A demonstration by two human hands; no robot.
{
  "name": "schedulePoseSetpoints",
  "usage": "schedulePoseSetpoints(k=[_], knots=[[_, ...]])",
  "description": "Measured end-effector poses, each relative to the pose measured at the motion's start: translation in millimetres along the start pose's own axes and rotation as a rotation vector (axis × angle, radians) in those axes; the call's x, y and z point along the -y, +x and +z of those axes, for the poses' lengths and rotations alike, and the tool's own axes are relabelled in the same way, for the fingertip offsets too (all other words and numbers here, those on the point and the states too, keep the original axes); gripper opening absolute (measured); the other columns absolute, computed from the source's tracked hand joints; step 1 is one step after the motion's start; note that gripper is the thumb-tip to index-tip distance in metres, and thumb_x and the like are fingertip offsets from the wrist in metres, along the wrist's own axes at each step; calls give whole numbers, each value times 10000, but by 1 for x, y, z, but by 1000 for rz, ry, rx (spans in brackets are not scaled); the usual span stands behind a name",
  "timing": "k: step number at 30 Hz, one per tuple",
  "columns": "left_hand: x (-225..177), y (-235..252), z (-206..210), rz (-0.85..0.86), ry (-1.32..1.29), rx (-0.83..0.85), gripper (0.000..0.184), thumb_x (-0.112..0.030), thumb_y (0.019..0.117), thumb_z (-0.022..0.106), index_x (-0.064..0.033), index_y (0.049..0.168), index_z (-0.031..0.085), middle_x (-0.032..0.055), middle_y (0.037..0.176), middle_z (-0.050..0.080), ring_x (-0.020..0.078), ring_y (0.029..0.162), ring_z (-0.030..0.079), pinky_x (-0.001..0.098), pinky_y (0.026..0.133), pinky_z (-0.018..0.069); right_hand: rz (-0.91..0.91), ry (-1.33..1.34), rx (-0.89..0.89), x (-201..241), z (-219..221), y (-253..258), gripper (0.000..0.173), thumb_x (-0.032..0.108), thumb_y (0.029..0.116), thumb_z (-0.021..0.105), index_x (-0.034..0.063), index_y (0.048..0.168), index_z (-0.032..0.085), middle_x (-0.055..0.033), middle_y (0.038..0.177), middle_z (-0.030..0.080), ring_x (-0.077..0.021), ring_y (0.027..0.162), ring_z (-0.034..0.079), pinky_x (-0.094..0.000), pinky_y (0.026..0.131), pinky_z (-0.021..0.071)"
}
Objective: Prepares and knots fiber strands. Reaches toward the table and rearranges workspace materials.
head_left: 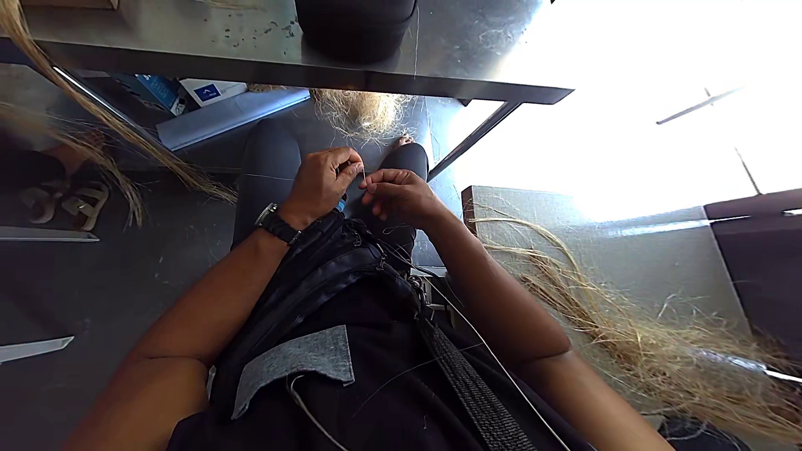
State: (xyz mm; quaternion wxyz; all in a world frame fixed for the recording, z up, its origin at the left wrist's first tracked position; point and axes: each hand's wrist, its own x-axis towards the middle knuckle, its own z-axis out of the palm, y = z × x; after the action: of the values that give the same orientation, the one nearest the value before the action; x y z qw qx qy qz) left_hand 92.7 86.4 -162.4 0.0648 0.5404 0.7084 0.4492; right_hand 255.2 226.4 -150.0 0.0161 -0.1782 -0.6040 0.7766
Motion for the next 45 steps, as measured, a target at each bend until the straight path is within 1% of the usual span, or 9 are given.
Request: schedulePoseSetpoints(k=[4, 9, 12, 18, 26, 29, 37, 41, 45], knots=[[5, -1, 3, -46, -47, -11, 163, -208, 1026, 618, -89, 1029, 730, 13, 847, 702, 64, 739, 646, 259, 712, 546, -31, 184, -11, 0, -3, 1, 267, 73, 1061, 448, 20, 1143, 697, -88, 845, 718, -104, 595, 635, -244, 551, 560], [7, -5, 11, -47, -38, 27, 195, -245, 1036, 614, -106, 1062, 749, 14, 894, 724, 71, 777, 662, 277, 750, 554, -53, 309, -62, -2, -5, 3, 309, 73, 1070, 428, 56, 1268, 665, -83, 866, 702, -105, 623, 625, -246, 584, 556], [5, -6, 17, 7, -15, 53, 204, -208, 1043, 593, -96, 1075, 761, 36, 967, 746, 99, 863, 695, 308, 828, 568, -55, 286, -80, -2, -3, 4, 315, 78, 1071, 451, 81, 1321, 643, -86, 897, 705, -106, 620, 628, -249, 578, 561], [-3, -8, 22, 29, 44, 94, 228, -156, 1052, 546, -72, 1100, 753, 77, 1027, 751, 169, 966, 717, 383, 909, 567, -90, 100, -151, -6, -2, 6, 329, 71, 1069, 471, 80, 1362, 621, -98, 930, 717, -115, 611, 640, -255, 560, 568], [-3, -10, 26, -32, 62, 131, 281, -195, 1083, 491, -67, 1194, 715, 103, 992, 747, 219, 891, 726, 449, 840, 577, -207, -93, -152, -14, -5, 15, 342, 38, 1056, 506, 5, 1388, 581, -128, 898, 719, -161, 626, 672, -298, 568, 593], [-4, -10, 25, -65, 24, 129, 285, -213, 1090, 477, -81, 1193, 707, 76, 954, 740, 180, 843, 712, 420, 795, 573, -265, -179, -129, -16, -6, 16, 365, 26, 1052, 499, -1, 1410, 562, -135, 890, 720, -168, 624, 673, -305, 569, 596], [-6, -7, 23, -196, -126, 83, 214, -251, 1058, 566, -99, 1008, 708, -6, 719, 643, 83, 608, 584, 299, 612, 500, -325, -332, -97, -17, -1, 15, 388, 20, 1033, 531, -39, 1417, 532, -117, 873, 732, -162, 621, 685, -297, 577, 602], [-4, -7, 21, -171, -124, 57, 201, -219, 1036, 571, -103, 968, 720, -9, 732, 646, 76, 631, 588, 293, 616, 495, -318, -305, -95, -15, -2, 14, 379, 25, 1037, 527, -15, 1413, 555, -129, 875, 730, -174, 626, 685, -308, 584, 603], [1, -5, 18, -154, -123, 72, 212, -236, 1038, 584, -113, 940, 725, -22, 704, 614, 69, 614, 551, 286, 601, 459, -341, -254, -165, -14, -10, 16, 301, 67, 1045, 522, -16, 1310, 638, -115, 924, 724, -140, 603, 642, -282, 542, 568]])
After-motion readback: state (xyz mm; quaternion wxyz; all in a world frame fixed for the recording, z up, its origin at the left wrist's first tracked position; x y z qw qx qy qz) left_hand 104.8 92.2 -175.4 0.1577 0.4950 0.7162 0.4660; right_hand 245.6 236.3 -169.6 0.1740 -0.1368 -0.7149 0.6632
